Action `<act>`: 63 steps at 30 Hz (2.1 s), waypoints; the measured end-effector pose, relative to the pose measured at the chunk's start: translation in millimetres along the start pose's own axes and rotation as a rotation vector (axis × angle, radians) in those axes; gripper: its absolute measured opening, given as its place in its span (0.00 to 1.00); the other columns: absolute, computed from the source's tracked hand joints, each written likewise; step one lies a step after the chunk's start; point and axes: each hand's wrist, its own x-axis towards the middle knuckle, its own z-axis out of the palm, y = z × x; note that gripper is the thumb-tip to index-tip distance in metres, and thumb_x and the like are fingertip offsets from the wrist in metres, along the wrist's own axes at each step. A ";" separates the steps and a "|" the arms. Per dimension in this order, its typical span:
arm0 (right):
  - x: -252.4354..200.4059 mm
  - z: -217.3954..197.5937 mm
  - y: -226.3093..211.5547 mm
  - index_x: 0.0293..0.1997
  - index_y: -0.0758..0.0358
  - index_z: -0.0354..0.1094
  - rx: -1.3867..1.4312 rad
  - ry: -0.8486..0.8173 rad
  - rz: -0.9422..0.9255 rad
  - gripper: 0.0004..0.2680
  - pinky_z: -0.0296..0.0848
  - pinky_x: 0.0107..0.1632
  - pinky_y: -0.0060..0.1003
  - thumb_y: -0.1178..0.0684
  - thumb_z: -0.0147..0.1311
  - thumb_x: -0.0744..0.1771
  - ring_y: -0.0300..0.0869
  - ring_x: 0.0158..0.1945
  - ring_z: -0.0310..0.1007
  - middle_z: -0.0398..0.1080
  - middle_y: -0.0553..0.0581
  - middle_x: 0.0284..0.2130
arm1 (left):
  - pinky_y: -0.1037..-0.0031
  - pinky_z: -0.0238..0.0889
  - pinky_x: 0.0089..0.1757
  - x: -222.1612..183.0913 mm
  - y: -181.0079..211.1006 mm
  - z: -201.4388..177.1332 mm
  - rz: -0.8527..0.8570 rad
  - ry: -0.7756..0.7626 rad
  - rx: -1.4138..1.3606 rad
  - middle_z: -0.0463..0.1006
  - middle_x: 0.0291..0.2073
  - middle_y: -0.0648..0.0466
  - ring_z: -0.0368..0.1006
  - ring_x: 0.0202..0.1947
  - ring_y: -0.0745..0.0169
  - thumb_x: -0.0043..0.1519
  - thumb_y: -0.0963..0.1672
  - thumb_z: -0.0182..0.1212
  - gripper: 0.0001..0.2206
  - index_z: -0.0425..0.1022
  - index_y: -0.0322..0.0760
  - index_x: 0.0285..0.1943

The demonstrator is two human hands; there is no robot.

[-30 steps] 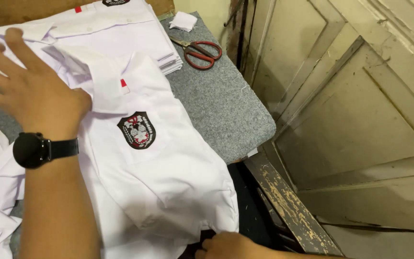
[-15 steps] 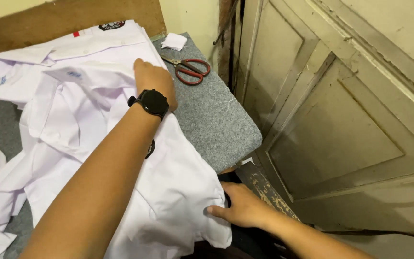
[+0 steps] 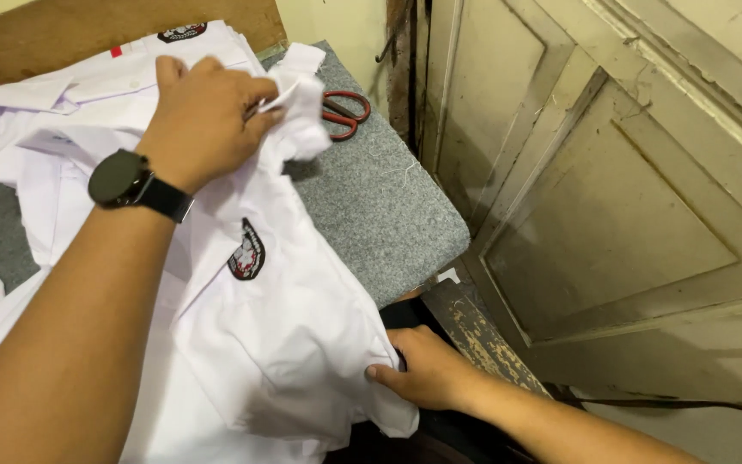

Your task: Inspecting, buttoning, and folding white shirts in a garment factory quality control area.

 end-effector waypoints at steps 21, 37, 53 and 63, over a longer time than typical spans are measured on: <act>-60.5 36.7 37.0 0.79 0.46 0.17 0.022 0.021 0.299 0.41 0.45 0.76 0.47 0.63 0.55 0.65 0.58 0.77 0.43 0.33 0.67 0.75 | 0.61 0.61 0.39 -11.4 79.2 67.5 0.730 0.866 -0.140 0.72 0.40 0.47 0.66 0.38 0.51 0.66 0.44 0.59 0.07 0.73 0.37 0.48; -56.0 94.8 53.9 0.35 0.64 0.66 1.359 0.396 0.764 0.09 0.69 0.33 0.35 0.53 0.58 0.70 0.43 0.29 0.66 0.67 0.58 0.26 | 0.57 0.54 0.56 -36.9 72.6 116.8 0.812 0.651 -0.242 0.70 0.40 0.52 0.68 0.45 0.51 0.73 0.49 0.45 0.12 0.71 0.42 0.45; -80.5 129.3 132.1 0.53 0.59 0.58 1.226 0.467 0.986 0.14 0.61 0.20 0.47 0.66 0.58 0.67 0.52 0.20 0.62 0.61 0.66 0.23 | 0.62 0.46 0.60 -44.8 68.7 88.7 0.490 1.000 0.018 0.71 0.54 0.56 0.66 0.58 0.56 0.65 0.41 0.52 0.10 0.74 0.50 0.51; -13.3 -19.4 -33.1 0.54 0.60 0.63 -0.162 0.493 -0.424 0.12 0.71 0.44 0.37 0.51 0.55 0.67 0.42 0.37 0.69 0.69 0.53 0.36 | 0.62 0.57 0.39 -78.3 -7.9 70.6 0.018 1.053 -0.071 0.68 0.43 0.50 0.63 0.40 0.49 0.46 0.39 0.60 0.19 0.75 0.42 0.49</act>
